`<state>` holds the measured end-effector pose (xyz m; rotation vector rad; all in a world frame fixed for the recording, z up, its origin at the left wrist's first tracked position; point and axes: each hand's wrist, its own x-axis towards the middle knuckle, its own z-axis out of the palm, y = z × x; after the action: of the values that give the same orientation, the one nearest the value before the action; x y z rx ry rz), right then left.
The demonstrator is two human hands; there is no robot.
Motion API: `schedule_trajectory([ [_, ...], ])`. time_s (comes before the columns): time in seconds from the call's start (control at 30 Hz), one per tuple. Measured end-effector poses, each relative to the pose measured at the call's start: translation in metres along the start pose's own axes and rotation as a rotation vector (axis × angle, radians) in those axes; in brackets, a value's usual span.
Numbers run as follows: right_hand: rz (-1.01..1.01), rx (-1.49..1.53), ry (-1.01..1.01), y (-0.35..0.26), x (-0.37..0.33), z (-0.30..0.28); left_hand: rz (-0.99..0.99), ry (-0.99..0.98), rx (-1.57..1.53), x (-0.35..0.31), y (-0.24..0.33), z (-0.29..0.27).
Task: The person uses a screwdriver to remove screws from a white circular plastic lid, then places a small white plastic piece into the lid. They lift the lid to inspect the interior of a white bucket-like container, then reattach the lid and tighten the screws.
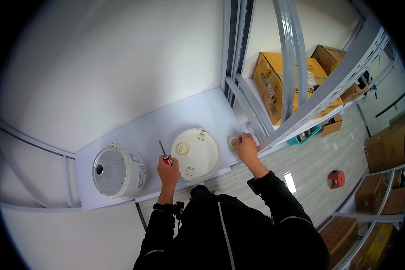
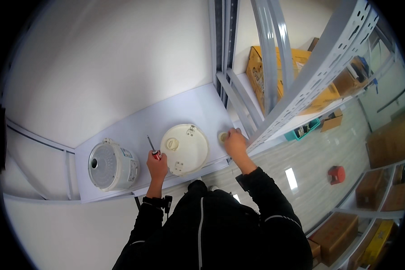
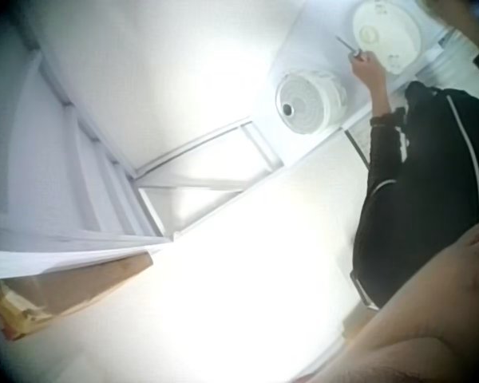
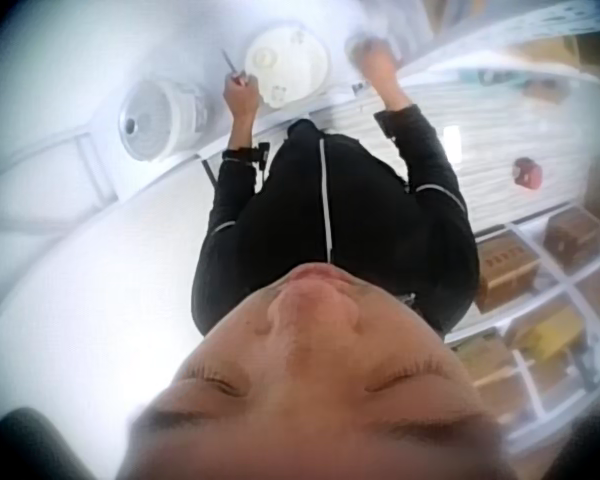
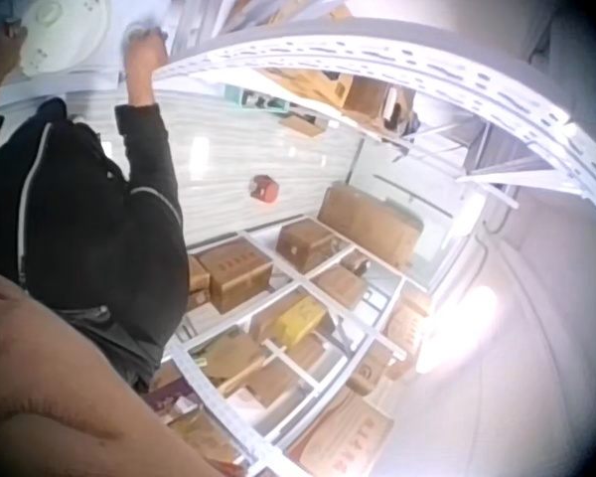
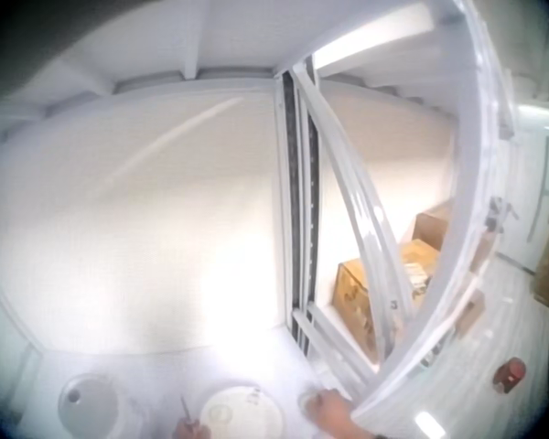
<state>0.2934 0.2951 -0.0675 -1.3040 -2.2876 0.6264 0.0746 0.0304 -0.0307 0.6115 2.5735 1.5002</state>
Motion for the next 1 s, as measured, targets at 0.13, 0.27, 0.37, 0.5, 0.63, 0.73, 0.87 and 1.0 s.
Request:
schedule_trajectory([
  [0.13, 0.046, 0.017, -0.003, -0.016, 0.002, -0.013, 0.009, 0.021, -0.008, 0.0, -0.003, 0.001],
  [0.27, 0.018, 0.018, -0.023, -0.026, 0.0, -0.024, -0.012, 0.012, -0.009, 0.001, -0.005, 0.001],
  [0.37, -0.141, 0.138, 0.062, -0.033, -0.009, -0.027, -0.022, 0.016, -0.01, 0.001, -0.006, 0.0],
  [0.5, -0.309, 0.135, 0.019, -0.028, -0.028, -0.021, -0.03, 0.019, 0.001, 0.002, -0.009, 0.0],
  [0.63, -0.363, -0.006, -0.068, -0.015, -0.045, -0.009, -0.051, 0.006, 0.008, 0.002, -0.011, -0.001],
  [0.73, -0.347, -0.028, -0.16, -0.005, -0.053, -0.004, -0.057, 0.014, 0.009, 0.002, -0.014, -0.001],
  [0.87, -0.486, -0.048, -0.118, 0.008, -0.055, -0.001, -0.058, 0.01, 0.014, 0.0, -0.015, -0.002],
  [1.0, -0.413, -0.175, -0.19, -0.004, -0.053, -0.007, -0.079, -0.009, 0.034, 0.001, -0.014, -0.004],
])
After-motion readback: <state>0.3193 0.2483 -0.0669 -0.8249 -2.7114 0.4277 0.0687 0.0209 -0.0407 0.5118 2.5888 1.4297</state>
